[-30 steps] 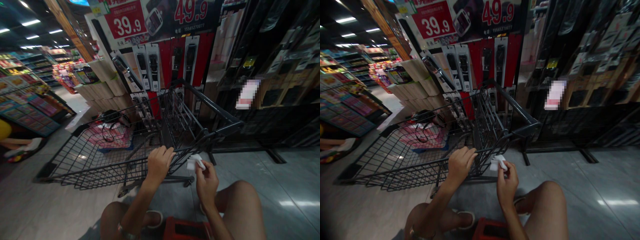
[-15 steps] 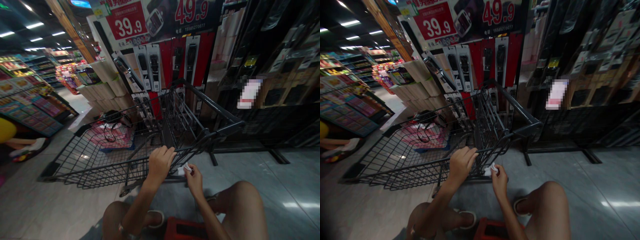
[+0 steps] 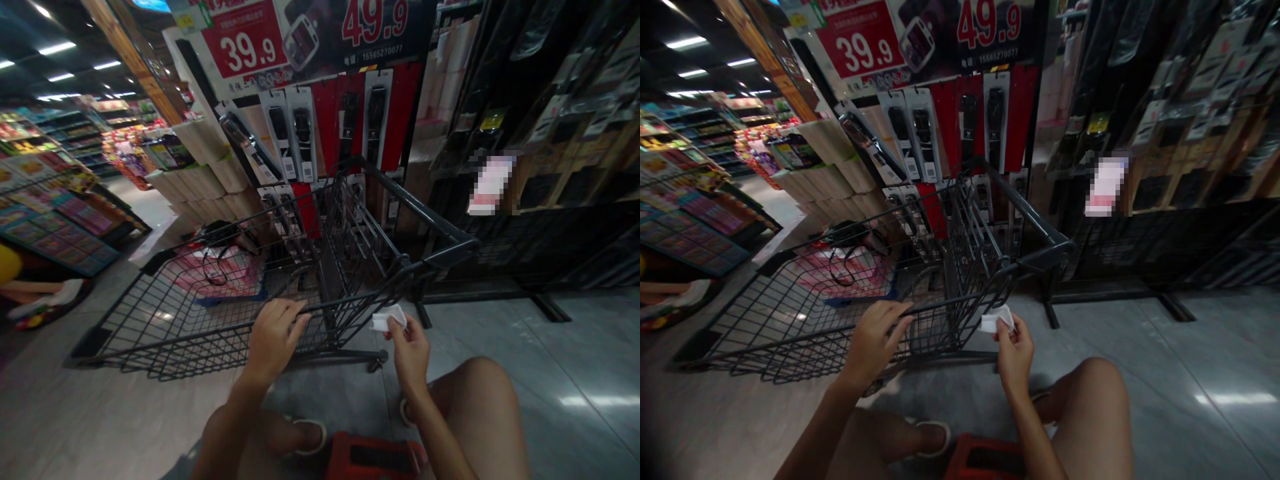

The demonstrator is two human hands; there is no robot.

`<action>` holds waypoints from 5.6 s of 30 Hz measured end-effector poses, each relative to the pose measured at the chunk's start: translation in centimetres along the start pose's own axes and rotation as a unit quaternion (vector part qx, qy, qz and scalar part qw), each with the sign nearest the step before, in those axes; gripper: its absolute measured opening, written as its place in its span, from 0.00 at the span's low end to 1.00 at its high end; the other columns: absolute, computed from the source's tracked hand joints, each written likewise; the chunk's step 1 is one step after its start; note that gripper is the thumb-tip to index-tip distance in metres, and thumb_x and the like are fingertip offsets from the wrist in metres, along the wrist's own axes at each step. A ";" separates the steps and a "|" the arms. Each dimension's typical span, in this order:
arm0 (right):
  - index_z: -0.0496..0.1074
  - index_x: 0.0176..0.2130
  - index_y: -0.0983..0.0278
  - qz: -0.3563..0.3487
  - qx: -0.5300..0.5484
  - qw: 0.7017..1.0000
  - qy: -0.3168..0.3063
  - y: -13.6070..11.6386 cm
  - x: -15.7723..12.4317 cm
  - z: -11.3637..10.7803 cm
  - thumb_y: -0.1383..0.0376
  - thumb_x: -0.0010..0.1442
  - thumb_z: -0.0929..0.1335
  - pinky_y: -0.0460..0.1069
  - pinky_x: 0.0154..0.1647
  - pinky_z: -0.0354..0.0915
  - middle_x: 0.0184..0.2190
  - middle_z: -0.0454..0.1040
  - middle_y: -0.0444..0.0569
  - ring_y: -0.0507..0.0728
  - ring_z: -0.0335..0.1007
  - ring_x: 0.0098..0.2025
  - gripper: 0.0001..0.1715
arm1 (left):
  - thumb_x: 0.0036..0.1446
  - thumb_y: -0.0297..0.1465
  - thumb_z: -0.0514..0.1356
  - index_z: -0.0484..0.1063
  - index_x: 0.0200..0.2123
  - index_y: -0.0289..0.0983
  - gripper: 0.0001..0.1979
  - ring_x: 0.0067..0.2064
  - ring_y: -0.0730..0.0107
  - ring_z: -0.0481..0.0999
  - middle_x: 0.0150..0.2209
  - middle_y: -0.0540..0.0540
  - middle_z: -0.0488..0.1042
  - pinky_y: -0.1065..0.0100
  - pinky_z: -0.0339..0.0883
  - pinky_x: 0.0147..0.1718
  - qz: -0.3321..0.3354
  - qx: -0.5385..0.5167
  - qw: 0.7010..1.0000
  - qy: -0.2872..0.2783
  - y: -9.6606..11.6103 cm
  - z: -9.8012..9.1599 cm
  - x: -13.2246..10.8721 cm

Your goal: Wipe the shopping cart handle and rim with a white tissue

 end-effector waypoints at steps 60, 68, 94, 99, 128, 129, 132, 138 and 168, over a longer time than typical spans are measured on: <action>0.74 0.37 0.68 0.019 -0.037 0.998 -0.036 3.9 -0.7 1.8 0.51 0.46 0.69 0.47 0.26 0.64 0.24 0.74 0.46 0.54 0.67 0.25 0.26 | 0.64 0.36 0.52 0.75 0.37 0.38 0.13 0.32 0.71 0.72 0.28 0.49 0.76 0.68 0.63 0.31 -0.027 0.007 0.999 0.034 -1.8 0.0 -1.5; 0.74 0.34 0.68 0.006 -0.054 0.998 -0.040 5.2 -0.9 3.7 0.53 0.44 0.68 0.47 0.26 0.63 0.24 0.71 0.46 0.54 0.66 0.26 0.23 | 0.64 0.36 0.52 0.75 0.37 0.38 0.13 0.31 0.71 0.72 0.28 0.50 0.76 0.68 0.63 0.32 -0.026 0.007 0.999 0.038 -1.8 0.0 -1.5; 0.69 0.40 0.66 -0.053 -0.016 0.998 0.001 -0.9 -3.7 5.1 0.52 0.51 0.68 0.50 0.38 0.66 0.34 0.72 0.48 0.55 0.69 0.36 0.22 | 0.65 0.37 0.50 0.74 0.38 0.38 0.15 0.31 0.70 0.71 0.27 0.49 0.75 0.67 0.61 0.30 -0.033 0.003 0.999 0.024 -1.8 0.0 -1.5; 0.71 0.37 0.66 -0.043 -0.068 0.993 -0.085 3.5 -4.1 6.6 0.54 0.52 0.67 0.49 0.36 0.65 0.32 0.73 0.49 0.55 0.69 0.34 0.19 | 0.65 0.37 0.50 0.74 0.38 0.38 0.15 0.32 0.69 0.71 0.29 0.48 0.76 0.67 0.62 0.32 -0.043 -0.007 0.999 0.008 -1.8 0.0 -1.4; 0.71 0.36 0.64 -0.282 -0.129 0.941 -0.133 -1.8 -5.7 6.1 0.69 0.59 0.62 0.48 0.34 0.66 0.33 0.72 0.49 0.54 0.69 0.36 0.09 | 0.65 0.37 0.50 0.75 0.37 0.38 0.15 0.32 0.69 0.72 0.29 0.48 0.76 0.67 0.61 0.31 -0.043 0.005 0.999 0.024 -1.6 0.1 -1.5; 0.72 0.36 0.64 -0.282 -0.132 0.942 -0.126 -2.5 -5.7 5.8 0.69 0.59 0.62 0.47 0.33 0.65 0.33 0.72 0.49 0.54 0.69 0.35 0.09 | 0.65 0.37 0.50 0.75 0.37 0.38 0.15 0.32 0.69 0.72 0.29 0.48 0.76 0.67 0.61 0.31 -0.042 0.005 0.999 0.024 -1.6 0.0 -1.5; 0.72 0.36 0.64 -0.312 -0.138 0.938 -0.069 -5.7 -6.2 4.6 0.68 0.59 0.64 0.47 0.32 0.64 0.31 0.71 0.47 0.53 0.68 0.33 0.06 | 0.65 0.37 0.50 0.75 0.37 0.38 0.15 0.31 0.70 0.71 0.28 0.48 0.76 0.67 0.61 0.30 -0.038 0.004 0.999 0.030 -1.5 -0.1 -1.4; 0.71 0.41 0.64 -0.432 -0.166 0.886 0.017 -12.0 -6.7 4.2 0.72 0.59 0.64 0.50 0.38 0.65 0.34 0.70 0.49 0.54 0.68 0.38 0.10 | 0.65 0.37 0.49 0.75 0.37 0.38 0.16 0.31 0.69 0.71 0.28 0.48 0.75 0.66 0.61 0.31 -0.043 0.007 0.999 0.023 -1.5 0.1 -1.4; 0.69 0.55 0.62 -0.363 -0.245 0.887 -0.143 -10.2 -7.7 8.5 0.74 0.58 0.59 0.48 0.34 0.64 0.35 0.68 0.50 0.54 0.67 0.36 0.27 | 0.64 0.36 0.51 0.74 0.37 0.37 0.14 0.31 0.69 0.69 0.26 0.49 0.74 0.66 0.59 0.31 -0.026 0.013 0.998 0.047 -1.2 0.2 -1.4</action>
Point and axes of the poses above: each hand's wrist, its own x-axis towards the middle knuckle, its own z-axis out of the palm, y = z × x, the point moved 7 cm from there along x, towards the middle knuckle
